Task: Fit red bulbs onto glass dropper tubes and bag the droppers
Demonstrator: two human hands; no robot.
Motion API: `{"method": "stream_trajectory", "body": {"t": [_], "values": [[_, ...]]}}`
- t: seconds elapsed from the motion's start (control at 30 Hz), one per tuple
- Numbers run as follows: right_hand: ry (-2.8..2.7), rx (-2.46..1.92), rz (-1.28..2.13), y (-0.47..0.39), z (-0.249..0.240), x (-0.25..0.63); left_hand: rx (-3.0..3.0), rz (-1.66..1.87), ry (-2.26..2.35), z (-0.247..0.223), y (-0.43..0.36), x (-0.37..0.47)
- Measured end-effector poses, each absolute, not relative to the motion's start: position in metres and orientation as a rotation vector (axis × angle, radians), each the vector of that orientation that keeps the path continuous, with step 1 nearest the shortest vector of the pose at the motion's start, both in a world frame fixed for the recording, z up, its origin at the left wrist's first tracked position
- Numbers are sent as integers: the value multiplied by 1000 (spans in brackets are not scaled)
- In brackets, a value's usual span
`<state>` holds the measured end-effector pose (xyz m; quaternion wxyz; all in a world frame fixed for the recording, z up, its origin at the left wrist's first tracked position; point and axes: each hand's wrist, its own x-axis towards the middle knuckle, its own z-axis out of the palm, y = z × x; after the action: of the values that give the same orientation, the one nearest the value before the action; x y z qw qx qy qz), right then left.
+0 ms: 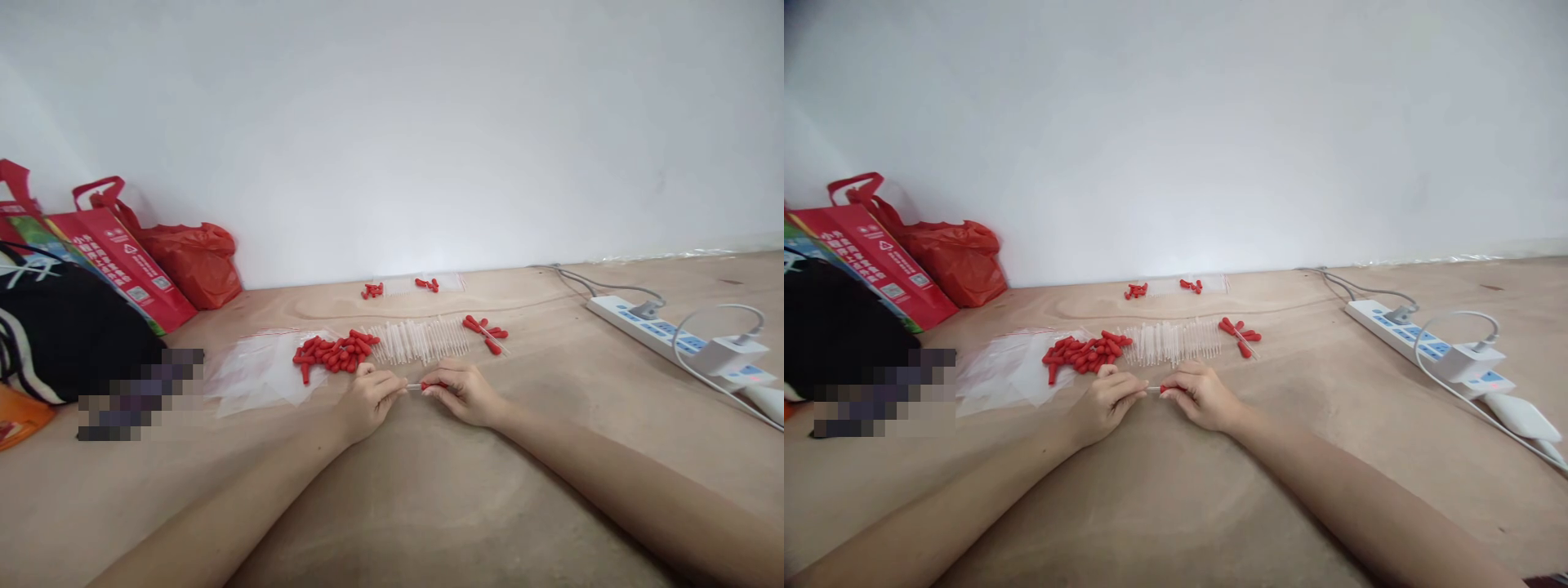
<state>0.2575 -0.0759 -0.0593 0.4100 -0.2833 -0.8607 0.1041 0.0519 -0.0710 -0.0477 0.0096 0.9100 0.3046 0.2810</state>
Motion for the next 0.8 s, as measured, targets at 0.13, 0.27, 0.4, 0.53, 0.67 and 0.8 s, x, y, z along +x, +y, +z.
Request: {"method": "stream_trajectory", "body": {"t": [0.13, 0.27, 0.4, 0.53, 0.67, 0.8], "values": [[-2214, -712, 208, -76, -60, 257, 2868, 902, 941, -47, -72, 53], [-2273, -720, 150, -76, -59, 256, 2880, 891, 996, -48, -74, 56], [-2300, -737, 117, -76, -58, 254, 2883, 903, 999, -49, -76, 58], [-2333, -734, 106, -77, -56, 253, 2905, 911, 969, -49, -76, 59], [-2325, -740, 152, -77, -56, 254, 2907, 929, 951, -49, -75, 60], [-2038, -809, 523, -74, -56, 250, 2763, 1031, 1018, -47, -75, 63]]}}
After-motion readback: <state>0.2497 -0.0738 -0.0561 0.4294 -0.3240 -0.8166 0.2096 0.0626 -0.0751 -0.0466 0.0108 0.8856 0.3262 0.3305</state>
